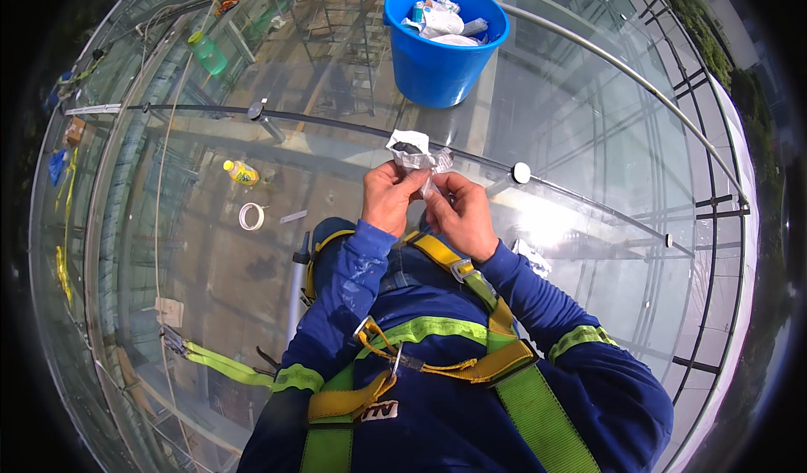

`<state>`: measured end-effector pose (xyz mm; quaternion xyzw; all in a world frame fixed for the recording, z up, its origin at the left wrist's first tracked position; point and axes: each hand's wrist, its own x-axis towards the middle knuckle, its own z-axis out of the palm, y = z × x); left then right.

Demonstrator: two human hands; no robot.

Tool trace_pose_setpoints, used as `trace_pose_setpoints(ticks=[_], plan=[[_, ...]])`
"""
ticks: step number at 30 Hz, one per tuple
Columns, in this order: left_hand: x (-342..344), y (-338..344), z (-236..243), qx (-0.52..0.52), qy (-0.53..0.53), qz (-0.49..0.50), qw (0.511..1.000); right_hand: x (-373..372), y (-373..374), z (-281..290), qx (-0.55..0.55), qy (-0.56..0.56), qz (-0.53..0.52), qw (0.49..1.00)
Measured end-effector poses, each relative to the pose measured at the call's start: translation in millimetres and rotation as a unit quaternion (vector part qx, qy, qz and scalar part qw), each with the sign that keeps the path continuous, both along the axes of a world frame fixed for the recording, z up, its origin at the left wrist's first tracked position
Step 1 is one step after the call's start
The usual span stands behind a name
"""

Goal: The person cleans a joint on a glass roof structure using a cloth and then applies a sealant using a small tool, periodically wiping the tool and throwing away used wipes in a blue bucket.

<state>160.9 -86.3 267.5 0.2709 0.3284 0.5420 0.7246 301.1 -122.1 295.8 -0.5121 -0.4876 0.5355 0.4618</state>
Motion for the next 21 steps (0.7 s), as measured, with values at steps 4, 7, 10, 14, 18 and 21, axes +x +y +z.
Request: trace_pose_setpoints(ticks=[4, 7, 10, 14, 18, 21], plan=[[16, 4, 2, 0.024, 0.008, 0.058, 0.998, 16, -7, 5, 0.003, 0.006, 0.03, 1.0], [22, 3, 12, 0.039, 0.002, 0.05, 0.998, 26, -10, 11, -0.005, 0.022, 0.012, 1.0], [20, 3, 15, 0.102, 0.104, -0.019, 0.989, 30, -14, 10, -0.025, 0.057, 0.001, 0.998], [23, 14, 10, 0.049, 0.151, -0.022, 0.987, 39, -11, 3, -0.049, 0.125, 0.022, 0.991], [28, 24, 5, 0.039, 0.19, -0.025, 0.981, 51, -9, 1, -0.071, 0.129, 0.029, 0.989], [35, 33, 6, 0.049, 0.246, -0.006, 0.968, 59, -5, -2, -0.083, 0.145, 0.01, 0.986]])
